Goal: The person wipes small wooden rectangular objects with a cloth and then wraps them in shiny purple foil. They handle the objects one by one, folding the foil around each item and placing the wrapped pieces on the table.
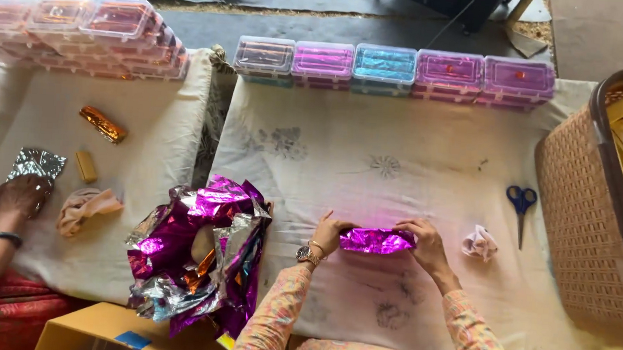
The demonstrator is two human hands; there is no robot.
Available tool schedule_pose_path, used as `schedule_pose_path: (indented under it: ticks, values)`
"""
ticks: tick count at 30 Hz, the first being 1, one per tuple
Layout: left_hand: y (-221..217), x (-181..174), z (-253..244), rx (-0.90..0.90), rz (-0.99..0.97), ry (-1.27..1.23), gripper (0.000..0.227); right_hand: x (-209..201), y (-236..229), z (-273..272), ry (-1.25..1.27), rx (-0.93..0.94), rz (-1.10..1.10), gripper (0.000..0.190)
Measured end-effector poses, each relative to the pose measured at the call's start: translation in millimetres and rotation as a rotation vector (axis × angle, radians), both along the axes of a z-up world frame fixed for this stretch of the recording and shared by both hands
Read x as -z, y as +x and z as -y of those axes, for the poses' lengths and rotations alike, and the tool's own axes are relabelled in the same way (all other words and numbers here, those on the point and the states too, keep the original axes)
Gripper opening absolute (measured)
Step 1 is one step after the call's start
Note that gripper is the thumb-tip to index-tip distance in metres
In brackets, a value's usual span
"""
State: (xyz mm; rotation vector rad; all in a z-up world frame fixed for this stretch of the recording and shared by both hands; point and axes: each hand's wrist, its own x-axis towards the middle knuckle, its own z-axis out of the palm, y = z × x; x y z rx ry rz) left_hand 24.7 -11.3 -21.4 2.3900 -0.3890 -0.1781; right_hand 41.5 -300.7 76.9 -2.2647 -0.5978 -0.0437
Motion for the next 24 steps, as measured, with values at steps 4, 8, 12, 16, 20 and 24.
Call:
schedule_pose_path:
  ticks: [4, 8, 12, 16, 20, 24]
  values:
    - [-4.2, -5.7, -1.7, -0.023, 0.082, 0.053, 0.048, -2.8, -7.0, -8.0, -0.065, 0.013, 0.063, 0.029]
    - [-10.3, -26.5, 2.7, -0.024, 0.118, 0.037, 0.035, -25.2, -14.1, -10.6, -0.111, 0.003, 0.099, 0.035]
    - [-18.2, -39.3, 6.4, 0.007, 0.354, 0.068, 0.034, -27.7, -17.9, -13.5, -0.152, -0.024, 0.175, 0.044]
    - [-26.4, -31.8, 8.4, 0.13, 0.507, 0.142, 0.035, -9.3, -21.5, -11.5, -0.198, -0.019, 0.226, 0.045]
    - [-30.8, -42.9, 9.0, 0.163, 0.61, 0.259, 0.036, -4.3, -22.0, -10.1, -0.21, -0.027, 0.249, 0.042]
    - [-35.1, -60.8, 10.0, 0.2, 0.596, 0.187, 0.037, -5.2, -25.2, -10.5, -0.19, -0.023, 0.263, 0.038]
